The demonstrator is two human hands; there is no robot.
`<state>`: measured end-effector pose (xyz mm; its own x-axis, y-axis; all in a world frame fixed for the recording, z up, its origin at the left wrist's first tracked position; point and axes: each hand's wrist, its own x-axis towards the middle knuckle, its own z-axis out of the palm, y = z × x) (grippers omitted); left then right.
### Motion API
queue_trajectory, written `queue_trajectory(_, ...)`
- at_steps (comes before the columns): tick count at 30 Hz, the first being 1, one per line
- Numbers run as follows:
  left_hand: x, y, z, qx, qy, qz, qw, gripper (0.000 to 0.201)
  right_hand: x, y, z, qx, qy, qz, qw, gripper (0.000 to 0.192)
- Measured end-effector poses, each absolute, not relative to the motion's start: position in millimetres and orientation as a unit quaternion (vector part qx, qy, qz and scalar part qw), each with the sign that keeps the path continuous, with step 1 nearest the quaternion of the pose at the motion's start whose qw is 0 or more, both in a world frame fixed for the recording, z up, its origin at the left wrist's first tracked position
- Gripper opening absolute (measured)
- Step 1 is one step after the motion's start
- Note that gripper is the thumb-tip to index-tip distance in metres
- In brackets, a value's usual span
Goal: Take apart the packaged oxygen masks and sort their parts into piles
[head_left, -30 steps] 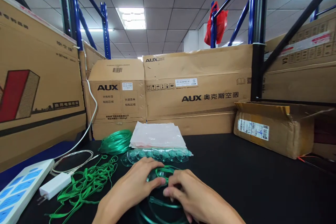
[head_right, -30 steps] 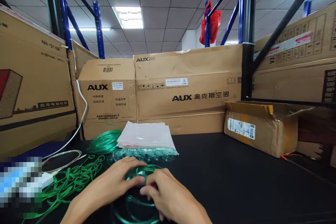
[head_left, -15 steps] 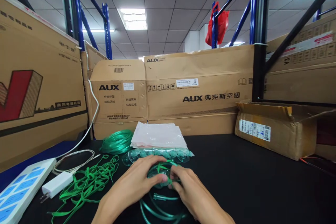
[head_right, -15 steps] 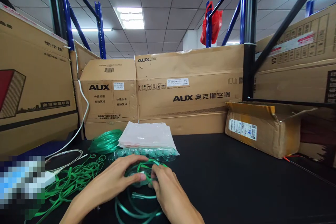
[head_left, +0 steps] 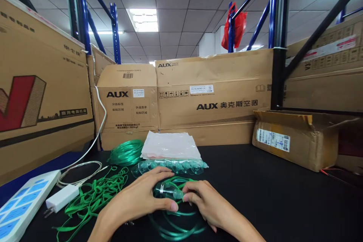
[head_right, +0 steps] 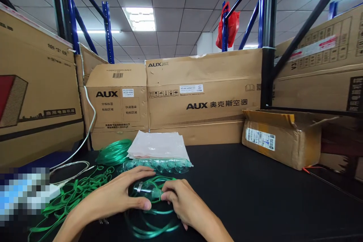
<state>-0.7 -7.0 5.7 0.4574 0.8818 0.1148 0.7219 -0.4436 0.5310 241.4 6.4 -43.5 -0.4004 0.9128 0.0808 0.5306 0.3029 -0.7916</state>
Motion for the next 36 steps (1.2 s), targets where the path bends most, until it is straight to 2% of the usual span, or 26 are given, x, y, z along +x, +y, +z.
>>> queue_trajectory(5, 22, -8, -3, 0.844, 0.453, 0.210, 0.196, 0.045, 240, 7, -40, -0.452, -0.770, 0.370, 0.257, 0.012)
queue_trajectory(7, 28, -9, -6, 0.841, 0.462, 0.207, 0.192, 0.038, 241, 7, -40, -0.454, -0.768, 0.372, 0.258, 0.013)
queue_trajectory(10, 32, -11, -9, 0.837, 0.475, 0.186, 0.196, 0.039, 244, 3, -38, -0.462, -0.759, 0.377, 0.260, 0.006)
queue_trajectory(15, 41, -16, -12, 0.857, 0.463, 0.153, 0.164, 0.037, 256, -6, -35, -0.491, -0.750, 0.361, 0.256, 0.011)
queue_trajectory(18, 47, -17, -13, 0.889, 0.422, 0.136, 0.119, 0.033, 265, -12, -36, -0.526, -0.750, 0.318, 0.243, 0.022)
queue_trajectory(22, 46, -18, -11, 0.919, 0.377, 0.105, 0.041, 0.027, 272, -16, -37, -0.494, -0.791, 0.248, 0.262, 0.026)
queue_trajectory(30, 47, -23, -9, 0.925, 0.366, 0.060, -0.087, 0.024, 270, -15, -37, -0.443, -0.829, 0.230, 0.253, 0.024)
queue_trajectory(36, 17, -26, 0, 0.910, 0.382, 0.087, -0.140, 0.019, 284, -4, -34, -0.468, -0.830, 0.193, 0.234, 0.034)
